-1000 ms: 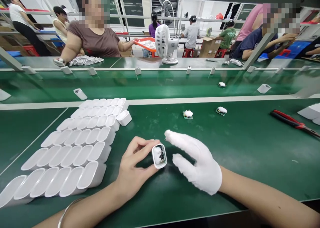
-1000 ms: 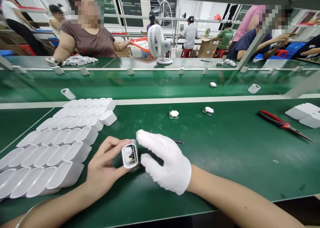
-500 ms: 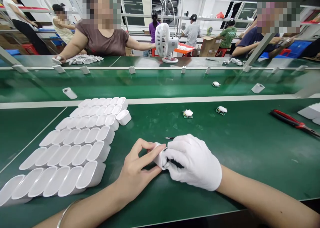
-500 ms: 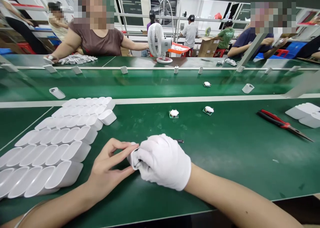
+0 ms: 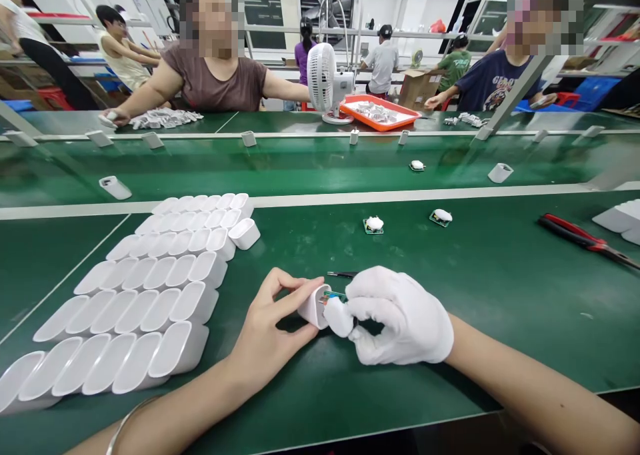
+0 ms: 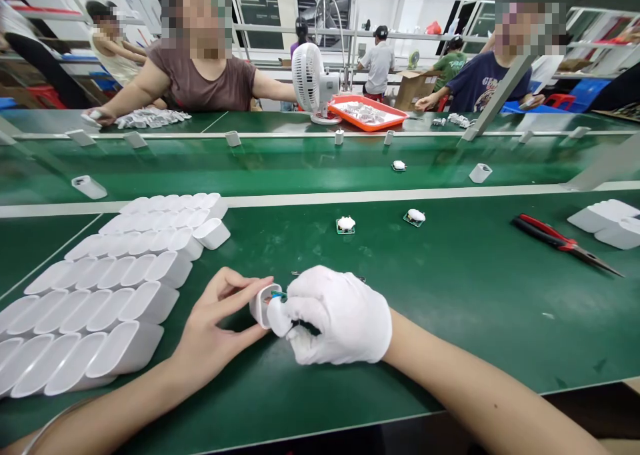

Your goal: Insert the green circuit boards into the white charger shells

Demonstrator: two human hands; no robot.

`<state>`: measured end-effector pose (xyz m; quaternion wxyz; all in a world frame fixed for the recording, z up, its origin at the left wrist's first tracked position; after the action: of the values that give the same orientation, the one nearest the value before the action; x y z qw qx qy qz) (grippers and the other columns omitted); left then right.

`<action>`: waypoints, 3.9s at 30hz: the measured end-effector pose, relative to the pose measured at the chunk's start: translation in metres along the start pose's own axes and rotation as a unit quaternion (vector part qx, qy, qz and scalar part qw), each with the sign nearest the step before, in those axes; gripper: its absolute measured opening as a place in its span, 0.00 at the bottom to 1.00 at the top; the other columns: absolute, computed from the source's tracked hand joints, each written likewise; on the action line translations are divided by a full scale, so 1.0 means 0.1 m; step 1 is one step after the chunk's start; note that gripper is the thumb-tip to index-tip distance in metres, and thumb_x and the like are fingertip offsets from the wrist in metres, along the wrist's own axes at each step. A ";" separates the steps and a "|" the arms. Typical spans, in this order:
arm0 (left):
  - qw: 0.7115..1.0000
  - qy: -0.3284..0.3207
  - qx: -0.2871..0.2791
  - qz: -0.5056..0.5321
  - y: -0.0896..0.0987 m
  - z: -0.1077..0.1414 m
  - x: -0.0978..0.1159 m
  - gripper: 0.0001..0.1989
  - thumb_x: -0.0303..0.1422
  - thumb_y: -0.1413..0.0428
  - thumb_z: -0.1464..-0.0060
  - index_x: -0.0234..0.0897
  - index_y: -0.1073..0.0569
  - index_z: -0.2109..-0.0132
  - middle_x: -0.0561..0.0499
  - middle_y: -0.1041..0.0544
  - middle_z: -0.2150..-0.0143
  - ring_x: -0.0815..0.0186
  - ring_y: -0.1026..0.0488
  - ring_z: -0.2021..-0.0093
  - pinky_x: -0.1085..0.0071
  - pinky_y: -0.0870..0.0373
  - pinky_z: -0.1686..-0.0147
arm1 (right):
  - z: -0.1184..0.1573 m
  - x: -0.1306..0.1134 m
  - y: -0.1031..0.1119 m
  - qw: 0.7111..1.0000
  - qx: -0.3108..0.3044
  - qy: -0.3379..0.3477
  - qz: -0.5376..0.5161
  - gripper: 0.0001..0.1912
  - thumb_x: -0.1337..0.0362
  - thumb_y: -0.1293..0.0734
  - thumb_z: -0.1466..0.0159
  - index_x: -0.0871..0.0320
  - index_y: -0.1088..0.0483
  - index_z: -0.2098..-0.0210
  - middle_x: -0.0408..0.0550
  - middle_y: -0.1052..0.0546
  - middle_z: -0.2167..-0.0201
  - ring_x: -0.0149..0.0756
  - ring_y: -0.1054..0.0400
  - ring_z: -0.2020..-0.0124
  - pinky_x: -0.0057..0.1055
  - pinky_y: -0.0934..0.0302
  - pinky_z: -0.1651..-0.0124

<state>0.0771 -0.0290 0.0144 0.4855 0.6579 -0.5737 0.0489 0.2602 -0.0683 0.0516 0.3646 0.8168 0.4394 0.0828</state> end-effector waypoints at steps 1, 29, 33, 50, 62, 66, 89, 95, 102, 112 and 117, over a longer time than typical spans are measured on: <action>1.000 -0.004 0.002 0.000 0.00 0.01 0.00 0.34 0.18 0.40 0.54 0.52 0.33 0.43 0.54 0.37 0.59 0.68 0.32 0.57 0.71 0.29 0.57 | 0.01 0.01 -0.02 1.000 0.003 0.002 -0.002 0.13 0.74 0.39 0.50 0.54 0.37 0.66 0.41 0.32 0.74 0.31 0.37 0.72 0.26 0.42 0.73; 1.000 -0.008 -0.016 0.016 -0.02 0.02 0.05 0.36 0.17 0.41 0.54 0.53 0.35 0.41 0.54 0.37 0.61 0.68 0.32 0.59 0.69 0.28 0.57 | -0.11 -0.06 0.01 0.994 -0.083 -0.070 -0.029 0.06 0.70 0.36 0.44 0.55 0.33 0.67 0.44 0.28 0.70 0.31 0.34 0.70 0.27 0.39 0.70; 0.998 0.044 -0.022 0.037 -0.01 -0.01 0.04 0.29 0.23 0.38 0.52 0.49 0.31 0.44 0.54 0.34 0.61 0.69 0.32 0.62 0.71 0.29 0.60 | -0.07 0.00 0.14 0.988 0.030 -0.116 -0.100 0.11 0.69 0.37 0.39 0.57 0.34 0.56 0.53 0.28 0.56 0.34 0.31 0.56 0.33 0.34 0.55; 0.979 0.108 -0.067 0.156 -0.06 0.02 -0.01 0.26 0.23 0.43 0.52 0.44 0.30 0.45 0.48 0.29 0.53 0.62 0.29 0.54 0.66 0.30 0.53 | -0.03 0.01 -0.02 0.986 -0.013 -0.138 -0.091 0.21 0.70 0.36 0.39 0.53 0.37 0.46 0.50 0.27 0.56 0.34 0.30 0.57 0.33 0.32 0.57; 0.958 0.182 -0.141 0.173 -0.13 0.04 0.05 0.08 0.26 0.46 0.47 0.39 0.27 0.59 0.52 0.26 0.64 0.65 0.27 0.62 0.69 0.28 0.60 | 0.07 0.05 -0.26 0.971 -0.121 -0.116 -0.172 0.19 0.65 0.35 0.36 0.54 0.36 0.46 0.49 0.25 0.55 0.34 0.29 0.56 0.32 0.34 0.52; 0.950 0.235 -0.016 0.203 -0.10 0.04 -0.10 0.20 0.32 0.44 0.45 0.45 0.37 0.45 0.48 0.30 0.45 0.63 0.28 0.50 0.60 0.31 0.47 | -0.20 0.46 -0.28 0.942 -0.103 -0.275 -0.160 0.09 0.59 0.34 0.38 0.56 0.29 0.61 0.43 0.25 0.64 0.32 0.30 0.64 0.27 0.36 0.59; 0.987 0.099 -0.120 -0.033 -0.15 0.06 -0.05 0.20 0.17 0.52 0.55 0.39 0.33 0.56 0.46 0.29 0.49 0.57 0.31 0.50 0.56 0.30 0.50 | -1.44 2.52 -1.12 0.822 -0.150 -0.510 0.202 0.18 0.58 0.37 0.34 0.60 0.35 0.48 0.53 0.32 0.47 0.42 0.34 0.50 0.46 0.37 0.49; 0.987 0.105 -0.116 -0.019 -0.15 0.08 -0.08 0.18 0.19 0.53 0.53 0.40 0.33 0.56 0.48 0.30 0.50 0.58 0.31 0.52 0.56 0.31 0.52 | -1.55 2.02 -1.11 0.887 -0.215 -0.403 0.066 0.20 0.63 0.37 0.35 0.58 0.37 0.43 0.53 0.32 0.46 0.36 0.31 0.55 0.36 0.34 0.52; 0.997 0.073 0.035 -0.013 0.00 0.08 0.02 0.16 0.16 0.58 0.51 0.41 0.38 0.60 0.49 0.30 0.53 0.60 0.32 0.52 0.58 0.35 0.53 | -1.32 0.84 -1.25 0.919 -0.364 -0.120 -0.091 0.08 0.70 0.30 0.48 0.55 0.23 0.68 0.41 0.31 0.44 0.32 0.28 0.59 0.24 0.34 0.58; 0.972 0.103 0.126 -0.171 0.12 -0.03 -0.09 0.28 0.21 0.54 0.49 0.37 0.46 0.40 0.41 0.44 0.37 0.52 0.47 0.36 0.51 0.43 0.41 | -0.83 0.57 -0.94 0.945 -0.326 -0.019 -0.030 0.09 0.77 0.36 0.50 0.60 0.27 0.74 0.48 0.23 0.63 0.35 0.28 0.62 0.26 0.34 0.61; 0.946 0.115 0.055 -0.299 0.01 -0.03 -0.33 0.36 0.21 0.54 0.50 0.31 0.53 0.34 0.37 0.52 0.31 0.47 0.56 0.32 0.49 0.46 0.39 | -0.42 0.41 -0.51 0.956 -0.261 -0.098 -0.093 0.10 0.75 0.36 0.51 0.58 0.26 0.72 0.45 0.25 0.64 0.26 0.31 0.73 0.21 0.36 0.70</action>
<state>0.0665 -0.0039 -0.0041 0.5035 0.8148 -0.2872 0.0088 0.2320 0.0036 0.0398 0.6128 0.6523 0.4388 0.0801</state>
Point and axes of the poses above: each hand's wrist, its own z-axis away from the middle knuckle, its own y-axis out of the back of the hand, x = y × z, the point moved 3 cm from there along -z, towards the middle knuckle
